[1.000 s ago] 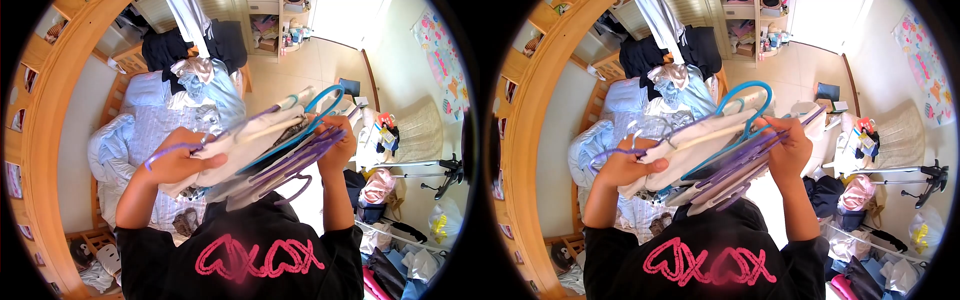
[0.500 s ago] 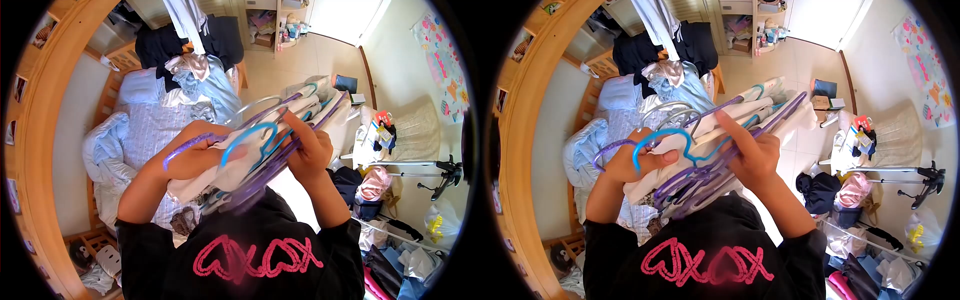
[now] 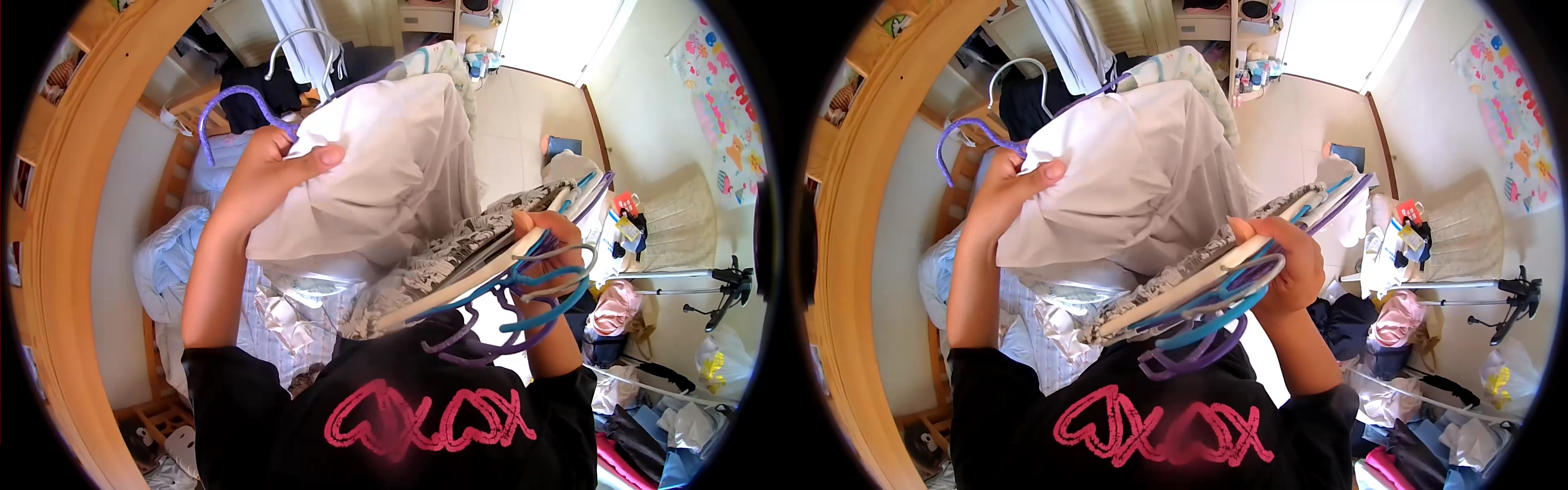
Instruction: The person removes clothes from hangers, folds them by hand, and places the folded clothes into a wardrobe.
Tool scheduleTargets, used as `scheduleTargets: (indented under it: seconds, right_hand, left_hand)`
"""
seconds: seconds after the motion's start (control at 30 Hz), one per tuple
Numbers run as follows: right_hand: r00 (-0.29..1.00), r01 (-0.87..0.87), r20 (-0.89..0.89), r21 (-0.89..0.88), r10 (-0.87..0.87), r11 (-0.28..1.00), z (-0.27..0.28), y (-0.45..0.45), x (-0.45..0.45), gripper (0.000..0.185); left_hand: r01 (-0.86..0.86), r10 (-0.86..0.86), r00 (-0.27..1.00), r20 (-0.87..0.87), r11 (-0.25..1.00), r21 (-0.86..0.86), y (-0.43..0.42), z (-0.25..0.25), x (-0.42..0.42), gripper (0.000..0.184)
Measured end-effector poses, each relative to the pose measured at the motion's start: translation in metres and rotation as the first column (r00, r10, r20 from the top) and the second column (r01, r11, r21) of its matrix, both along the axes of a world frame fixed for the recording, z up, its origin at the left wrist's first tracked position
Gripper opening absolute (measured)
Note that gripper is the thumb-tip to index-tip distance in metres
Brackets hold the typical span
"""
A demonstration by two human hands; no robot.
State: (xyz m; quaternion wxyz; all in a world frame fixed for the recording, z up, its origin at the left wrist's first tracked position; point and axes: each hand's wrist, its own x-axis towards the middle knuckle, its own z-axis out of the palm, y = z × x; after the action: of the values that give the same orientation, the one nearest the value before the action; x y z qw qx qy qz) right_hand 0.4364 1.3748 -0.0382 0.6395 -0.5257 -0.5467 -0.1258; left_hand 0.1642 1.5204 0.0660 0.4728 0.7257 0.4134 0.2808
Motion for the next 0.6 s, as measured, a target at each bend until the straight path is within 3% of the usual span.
scheduleTargets:
  seconds: [0.13, 0.27, 0.47, 0.6]
  right_hand:
    - [0.999, 0.017, 0.031, -0.047, -0.015, 0.999, 0.004, 0.007, -0.007, 0.032]
    - [1.0, -0.014, 0.0, -0.086, 0.014, 0.996, 0.011, 0.018, -0.017, 0.039]
    - [0.977, -0.131, 0.165, -0.039, 0.136, 0.991, 0.038, 0.045, -0.041, 0.049]
    - [0.959, -0.134, 0.244, -0.068, 0.147, 0.989, 0.042, 0.058, -0.06, 0.052]
  left_hand:
    - [-0.024, 0.022, 0.996, 0.088, 1.0, 0.019, 0.015, 0.008, -0.005, 0.041]
    - [0.056, -0.059, 0.997, 0.046, 0.996, 0.067, 0.033, 0.016, -0.014, 0.043]
    - [0.14, -0.121, 0.984, -0.129, 0.979, 0.149, 0.035, 0.002, -0.016, 0.036]
    - [0.321, -0.239, 0.933, -0.268, 0.889, 0.327, 0.023, -0.001, -0.017, 0.029]
